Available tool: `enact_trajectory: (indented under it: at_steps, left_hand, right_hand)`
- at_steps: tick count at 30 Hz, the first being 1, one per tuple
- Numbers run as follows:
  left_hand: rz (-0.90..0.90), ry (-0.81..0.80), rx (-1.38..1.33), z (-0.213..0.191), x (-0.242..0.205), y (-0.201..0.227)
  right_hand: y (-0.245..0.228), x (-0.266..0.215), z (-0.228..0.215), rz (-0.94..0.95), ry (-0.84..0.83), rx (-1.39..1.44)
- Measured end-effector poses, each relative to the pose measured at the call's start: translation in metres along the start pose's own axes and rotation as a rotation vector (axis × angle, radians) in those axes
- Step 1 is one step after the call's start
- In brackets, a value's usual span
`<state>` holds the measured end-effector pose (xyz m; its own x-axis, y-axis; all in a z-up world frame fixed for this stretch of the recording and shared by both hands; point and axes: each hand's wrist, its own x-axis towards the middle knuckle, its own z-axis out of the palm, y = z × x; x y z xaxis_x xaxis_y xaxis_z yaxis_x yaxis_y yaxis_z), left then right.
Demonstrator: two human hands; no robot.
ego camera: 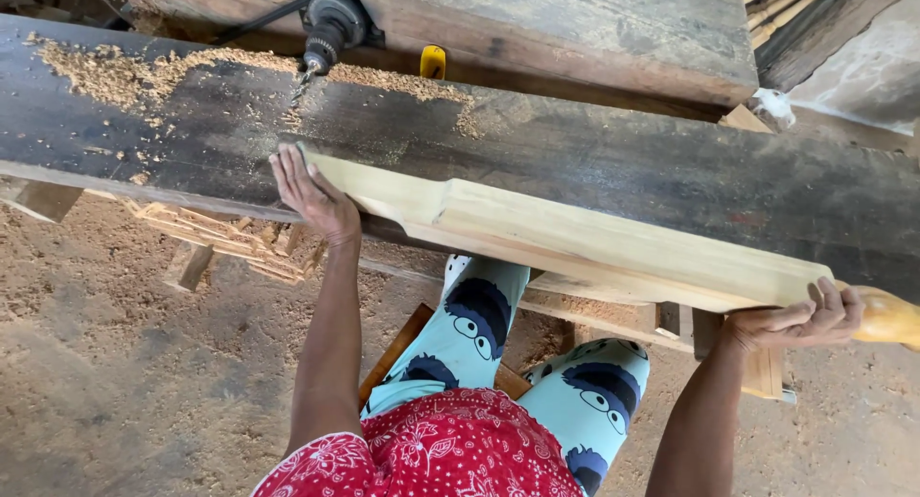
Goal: The recorder is sanding decorative wooden furniture legs by hand using sandpaper.
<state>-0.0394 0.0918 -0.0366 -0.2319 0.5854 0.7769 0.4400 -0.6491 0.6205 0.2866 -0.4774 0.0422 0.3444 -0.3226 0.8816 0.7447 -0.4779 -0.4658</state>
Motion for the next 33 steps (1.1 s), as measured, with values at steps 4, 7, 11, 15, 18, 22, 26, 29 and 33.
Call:
enact_trajectory:
  at_steps: [4, 7, 11, 15, 18, 22, 26, 29, 33]
  left_hand:
    - [0.079, -0.201, 0.208, 0.005, 0.009, -0.015]
    - [0.189, -0.294, 0.199, 0.010, 0.019, -0.022]
    - [0.187, -0.370, 0.187, 0.034, 0.031, -0.041]
    - [0.214, -0.593, 0.221, 0.022, 0.043, -0.042]
    - [0.244, -0.768, 0.220, 0.005, 0.055, -0.040]
    - [0.566, -0.690, 0.127, 0.009, 0.051, -0.075]
    - [0.038, -0.972, 0.199, -0.021, 0.036, 0.002]
    - [0.518, -0.843, 0.354, -0.033, -0.005, 0.040]
    - [-0.166, -1.015, -0.189, -0.077, 0.019, 0.158]
  right_hand:
    - [0.014, 0.000, 0.023, -0.061, -0.007, -0.083]
    - [0.008, 0.003, 0.032, -0.040, -0.079, -0.171]
    - [0.022, 0.016, 0.030, -0.032, -0.231, -0.247]
    - [0.043, 0.045, 0.028, -0.110, -0.552, -0.572]
    - [-0.005, 0.074, 0.037, 0.062, -0.818, -0.644]
    - [0.015, 0.076, 0.064, 0.234, -1.025, -0.741]
    - [0.042, 0.069, 0.083, 0.145, -1.032, -0.900]
    - [0.025, 0.071, 0.082, 0.201, -1.057, -0.982]
    - [0.021, 0.073, 0.084, 0.266, -1.031, -1.008]
